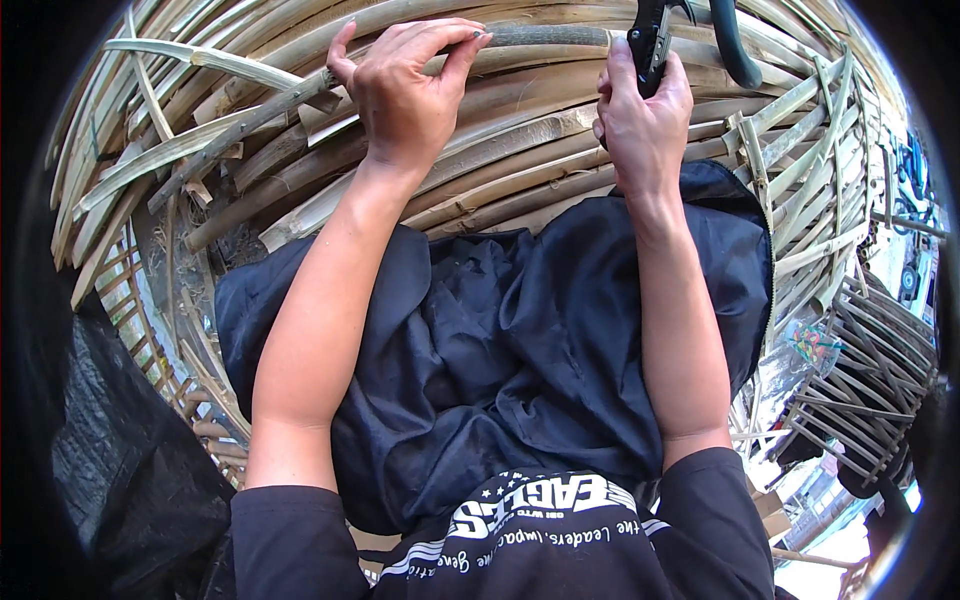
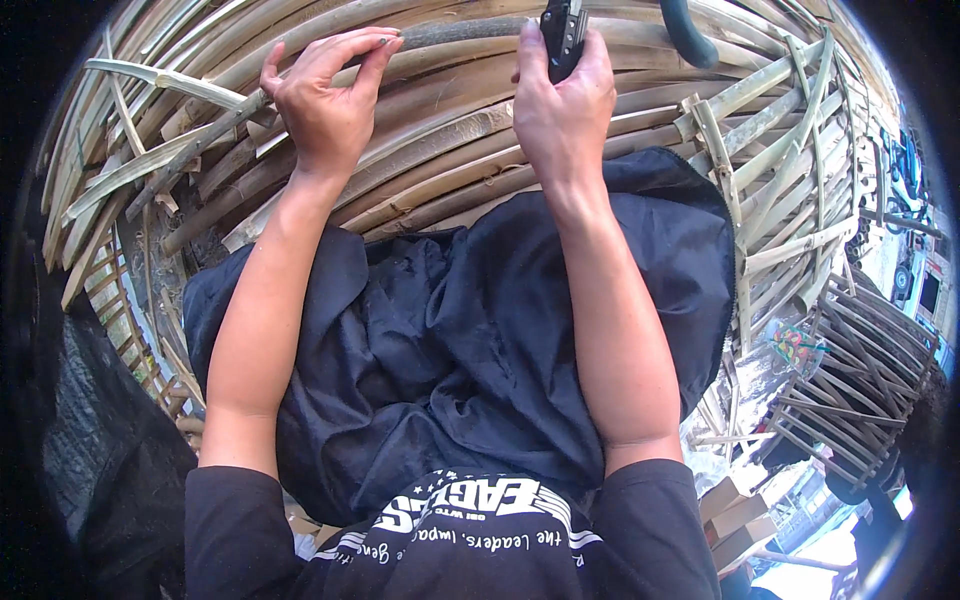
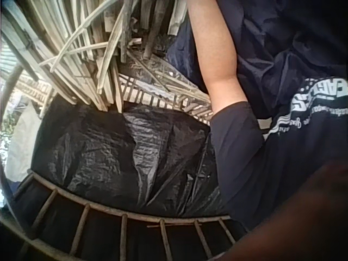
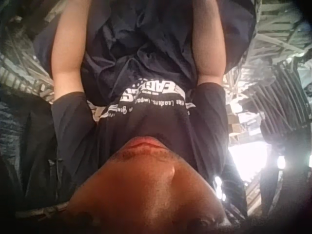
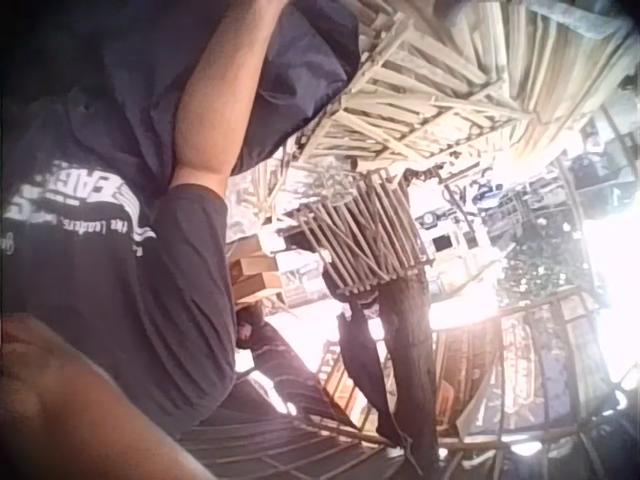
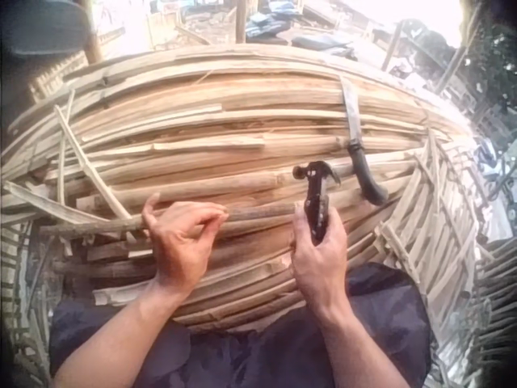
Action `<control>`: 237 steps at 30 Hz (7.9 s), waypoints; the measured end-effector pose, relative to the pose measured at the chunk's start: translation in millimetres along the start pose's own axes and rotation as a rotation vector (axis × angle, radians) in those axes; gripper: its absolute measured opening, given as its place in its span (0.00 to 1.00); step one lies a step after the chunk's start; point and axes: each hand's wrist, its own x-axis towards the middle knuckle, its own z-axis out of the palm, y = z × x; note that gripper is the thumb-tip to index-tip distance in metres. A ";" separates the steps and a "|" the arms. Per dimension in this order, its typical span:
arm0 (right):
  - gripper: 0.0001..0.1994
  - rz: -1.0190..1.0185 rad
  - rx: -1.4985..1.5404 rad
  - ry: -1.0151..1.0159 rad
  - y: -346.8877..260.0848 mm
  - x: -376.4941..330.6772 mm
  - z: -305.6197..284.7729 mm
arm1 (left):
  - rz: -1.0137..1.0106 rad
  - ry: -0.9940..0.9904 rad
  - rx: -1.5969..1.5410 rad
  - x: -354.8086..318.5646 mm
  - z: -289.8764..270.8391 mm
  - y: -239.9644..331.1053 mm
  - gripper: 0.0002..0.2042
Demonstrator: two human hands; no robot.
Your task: The person weaves thin bamboo strips onto a circular bamboo frame, using a multi-tool hammer to secure or adjust the strips and a knife to trim them.
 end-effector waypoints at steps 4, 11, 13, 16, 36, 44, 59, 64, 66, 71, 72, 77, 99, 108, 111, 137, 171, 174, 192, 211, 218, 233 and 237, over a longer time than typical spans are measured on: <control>0.13 -0.137 -0.178 -0.037 -10.2 -10.0 -5.5 | 0.021 0.059 -0.006 1.0 7.3 -4.1 0.04; 0.20 -0.490 -0.418 -0.247 -59.9 -51.7 -1.9 | -0.028 -0.048 0.139 -4.0 1.9 -4.8 0.04; 0.19 -0.483 -0.414 -0.247 -54.2 -52.9 3.9 | -0.062 -0.048 0.109 2.6 -2.2 5.1 0.04; 0.18 -0.438 -0.477 -0.290 -49.9 -48.4 8.9 | -0.115 -0.004 0.011 9.0 -3.9 20.4 0.04; 0.17 -0.507 -0.457 -0.162 -51.5 -58.6 15.7 | -0.102 0.031 -0.023 7.2 -2.2 17.4 0.04; 0.18 -0.497 -0.488 -0.184 -46.6 -58.2 14.2 | -0.098 0.040 -0.047 5.7 -0.8 16.8 0.03; 0.16 -0.470 -0.568 -0.214 -41.5 -57.2 12.6 | -0.112 0.075 -0.064 1.2 1.5 12.1 0.05; 0.17 -0.609 -0.430 -0.079 -51.9 -63.7 13.6 | -0.125 0.045 -0.065 3.5 1.4 13.7 0.04; 0.18 -0.523 -0.654 -0.229 -47.5 -58.1 13.5 | -0.132 0.040 -0.070 2.0 0.1 13.4 0.03; 0.15 -0.562 -0.461 -0.094 -53.3 -67.1 14.2 | -0.144 0.044 -0.123 3.9 -1.0 12.8 0.03; 0.14 -0.537 -0.535 -0.151 -51.9 -63.4 14.2 | -0.144 0.039 -0.122 3.9 -1.0 13.4 0.03; 0.13 -0.533 -0.498 -0.187 -52.4 -60.2 15.7 | -0.128 0.091 -0.106 5.5 3.4 14.0 0.03; 0.13 -0.555 -0.505 -0.132 -52.9 -61.0 19.3 | -0.167 0.053 -0.128 1.3 1.1 14.1 0.04; 0.14 -0.528 -0.506 -0.084 -53.8 -65.5 17.2 | -0.190 -0.018 -0.129 6.3 -3.2 14.8 0.04; 0.13 -0.464 -0.711 -0.272 -53.4 -56.5 16.5 | -0.170 0.031 -0.125 0.5 -1.7 13.5 0.04; 0.15 -0.557 -0.639 -0.166 -55.9 -58.0 15.8 | -0.148 0.033 -0.139 -1.8 -0.4 12.5 0.04; 0.11 -0.417 -0.307 -0.137 -33.8 -48.2 16.5 | -0.144 0.046 -0.127 1.8 -0.8 11.7 0.04; 0.12 -0.323 -0.286 -0.163 -27.4 -45.3 15.9 | -0.144 0.038 -0.116 1.4 -1.5 11.5 0.04; 0.14 -0.210 -0.275 -0.132 -14.4 -34.4 5.1 | -0.127 -0.010 -0.064 7.0 -7.7 17.5 0.05; 0.13 -0.518 -0.458 -0.163 -49.2 -56.0 14.1 | -0.104 0.030 -0.112 1.7 -0.6 12.0 0.03; 0.13 -0.552 -0.401 -0.141 -45.9 -59.8 16.4 | -0.109 0.041 -0.116 -2.1 -0.5 11.4 0.04; 0.12 -0.429 -0.541 -0.232 -43.0 -54.1 16.1 | -0.099 0.057 -0.123 -0.3 1.2 10.2 0.04; 0.13 -0.436 -0.514 -0.143 -55.7 -60.4 14.9 | -0.098 0.051 -0.139 0.2 2.7 11.3 0.04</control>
